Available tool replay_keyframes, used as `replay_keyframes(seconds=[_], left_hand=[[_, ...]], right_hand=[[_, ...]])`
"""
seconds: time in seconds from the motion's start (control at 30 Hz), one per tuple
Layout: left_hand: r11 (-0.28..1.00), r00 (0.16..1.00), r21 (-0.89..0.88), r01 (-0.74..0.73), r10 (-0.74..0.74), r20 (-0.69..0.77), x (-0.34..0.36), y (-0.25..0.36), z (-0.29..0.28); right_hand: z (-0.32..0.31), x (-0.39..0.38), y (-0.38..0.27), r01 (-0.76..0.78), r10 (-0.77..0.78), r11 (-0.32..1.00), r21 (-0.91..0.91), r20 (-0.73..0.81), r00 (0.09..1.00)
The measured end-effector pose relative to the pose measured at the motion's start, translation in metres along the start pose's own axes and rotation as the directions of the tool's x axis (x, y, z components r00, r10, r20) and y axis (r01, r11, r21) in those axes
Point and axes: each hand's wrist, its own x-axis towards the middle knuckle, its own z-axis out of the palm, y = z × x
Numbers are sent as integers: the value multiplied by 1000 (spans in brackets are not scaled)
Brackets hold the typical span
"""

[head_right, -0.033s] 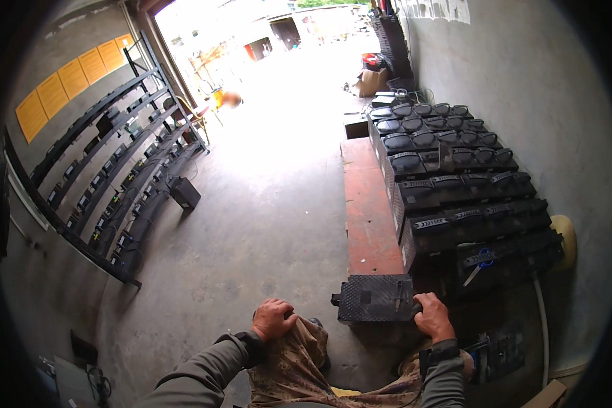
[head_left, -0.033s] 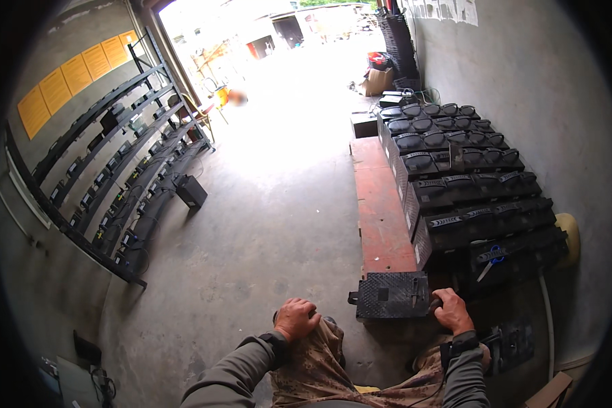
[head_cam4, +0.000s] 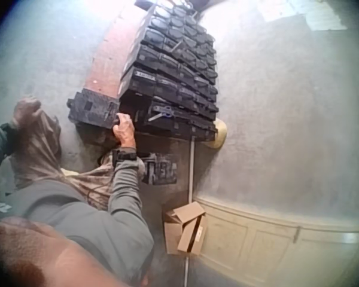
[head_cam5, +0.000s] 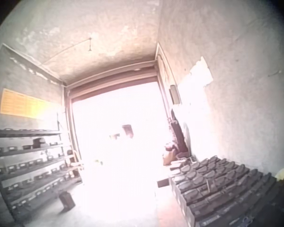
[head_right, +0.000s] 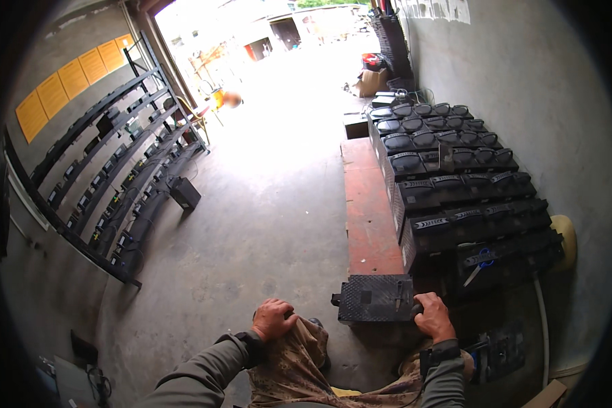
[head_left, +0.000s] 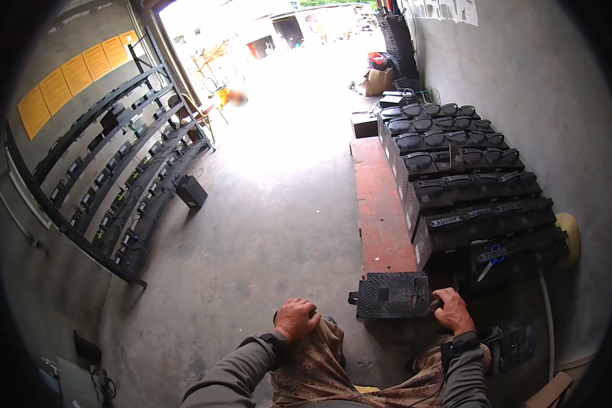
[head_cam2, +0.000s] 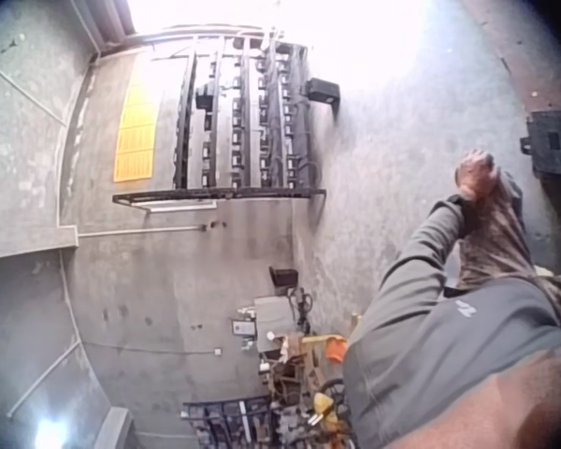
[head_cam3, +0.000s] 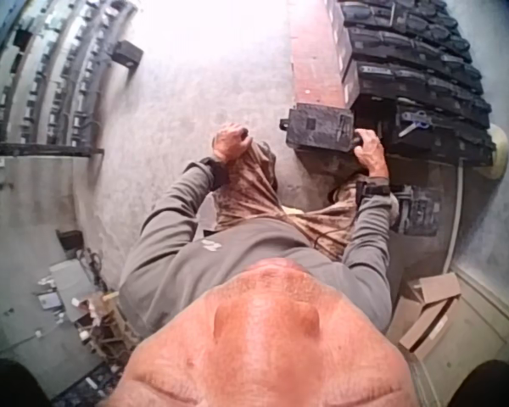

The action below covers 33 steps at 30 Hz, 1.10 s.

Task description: Tighten or loosen bolts on a metal plate using an Allen key.

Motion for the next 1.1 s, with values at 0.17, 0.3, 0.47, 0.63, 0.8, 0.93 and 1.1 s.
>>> replay_keyframes(seconds=[0.17,0.3,0.47,0.63,0.8,0.93,1.1], left_hand=[[1000,1000,0,-3,3,-9,0,0,-1],[1000,1000,8,-12,12,-8,0,-1,1],[1000,1000,13,-7,7,-5,0,0,2],[1000,1000,7,2,-2,9,0,0,0],[1000,1000,9,-3,3,11,0,-1,1],[1000,1000,7,3,-3,19,2,0,2],[1000,1000,16,0,0,-9,0,-1,2]], right_hand=[[-17,-6,-29,-54,55,998,-28,38,998],[-7,1,-18,-168,168,986,-3,72,983],[3,4,5,-123,121,992,25,87,989],[-6,-2,-3,32,-32,999,8,-32,999],[-10,-2,-17,-124,126,991,-45,51,991],[6,3,4,-174,177,984,-42,89,980],[1,0,5,2,-2,1000,-27,9,1000]])
